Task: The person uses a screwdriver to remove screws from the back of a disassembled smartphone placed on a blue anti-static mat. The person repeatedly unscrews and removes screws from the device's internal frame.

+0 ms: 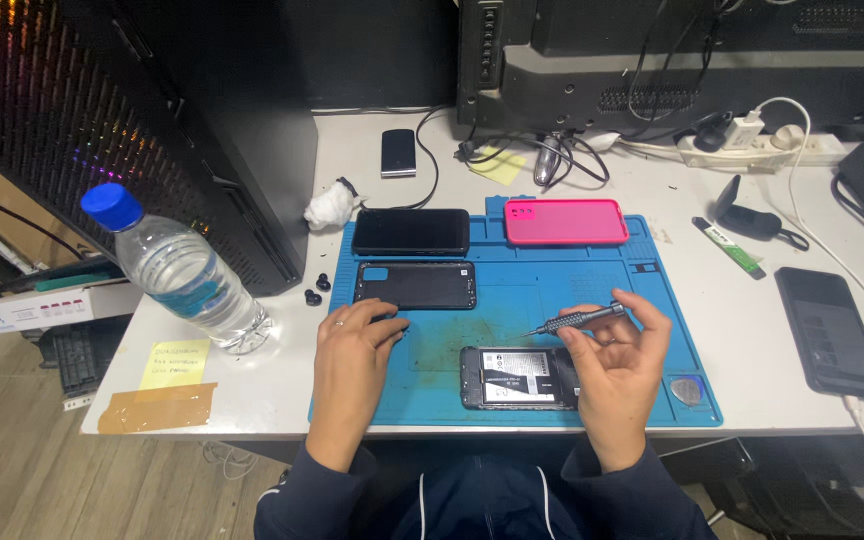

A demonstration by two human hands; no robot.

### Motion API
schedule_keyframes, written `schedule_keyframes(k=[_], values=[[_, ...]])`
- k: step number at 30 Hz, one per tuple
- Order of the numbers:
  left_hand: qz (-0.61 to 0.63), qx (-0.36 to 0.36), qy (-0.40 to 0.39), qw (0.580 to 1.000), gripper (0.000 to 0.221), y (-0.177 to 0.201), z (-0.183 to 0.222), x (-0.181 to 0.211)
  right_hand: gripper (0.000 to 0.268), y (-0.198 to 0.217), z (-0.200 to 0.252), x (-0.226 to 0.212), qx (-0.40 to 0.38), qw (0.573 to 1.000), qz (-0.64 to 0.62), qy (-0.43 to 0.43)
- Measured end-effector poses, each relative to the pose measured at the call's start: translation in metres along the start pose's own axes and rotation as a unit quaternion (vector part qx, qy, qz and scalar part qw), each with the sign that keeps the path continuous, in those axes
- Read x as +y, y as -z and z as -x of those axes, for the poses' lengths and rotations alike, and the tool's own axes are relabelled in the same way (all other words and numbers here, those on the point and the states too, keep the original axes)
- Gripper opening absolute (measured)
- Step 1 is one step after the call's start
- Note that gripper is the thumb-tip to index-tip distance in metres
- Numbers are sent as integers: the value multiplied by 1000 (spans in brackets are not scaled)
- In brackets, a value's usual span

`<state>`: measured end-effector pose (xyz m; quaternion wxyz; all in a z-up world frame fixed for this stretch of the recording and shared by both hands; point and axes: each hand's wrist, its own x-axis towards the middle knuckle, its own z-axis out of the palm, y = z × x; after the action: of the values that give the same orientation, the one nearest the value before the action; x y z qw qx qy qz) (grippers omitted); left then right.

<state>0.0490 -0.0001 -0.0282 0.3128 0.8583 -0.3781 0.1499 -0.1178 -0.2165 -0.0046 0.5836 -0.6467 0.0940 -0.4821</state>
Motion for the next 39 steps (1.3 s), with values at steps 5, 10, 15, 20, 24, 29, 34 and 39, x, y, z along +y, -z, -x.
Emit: schedule_keyframes(k=[5,10,15,20,24,29,34,39], values=[[53,24,39,998,21,3,2,-2,56,0,0,1,0,1000,3,3],[59,42,79,994,24,17,9,12,55,-1,0,-1,-10,1000,13,1],[92,21,-10,995,33,16,21,33,49,-15,7,-19,-68,996,61,13],[187,-145,-62,970,90,22,18,63,47,-32,14,-20,-145,988,60,2],[171,-190,-70,964,112,21,18,65,47,-40,16,-15,-157,984,86,-1],[185,-169,-62,966,99,22,17,67,50,-42,16,-13,-165,982,89,-30],[168,-150,-69,972,99,19,19,65,49,-44,17,-14,-180,976,120,-26],[169,-151,-70,971,102,19,20,64,49,-44,18,-13,-168,976,135,-17]])
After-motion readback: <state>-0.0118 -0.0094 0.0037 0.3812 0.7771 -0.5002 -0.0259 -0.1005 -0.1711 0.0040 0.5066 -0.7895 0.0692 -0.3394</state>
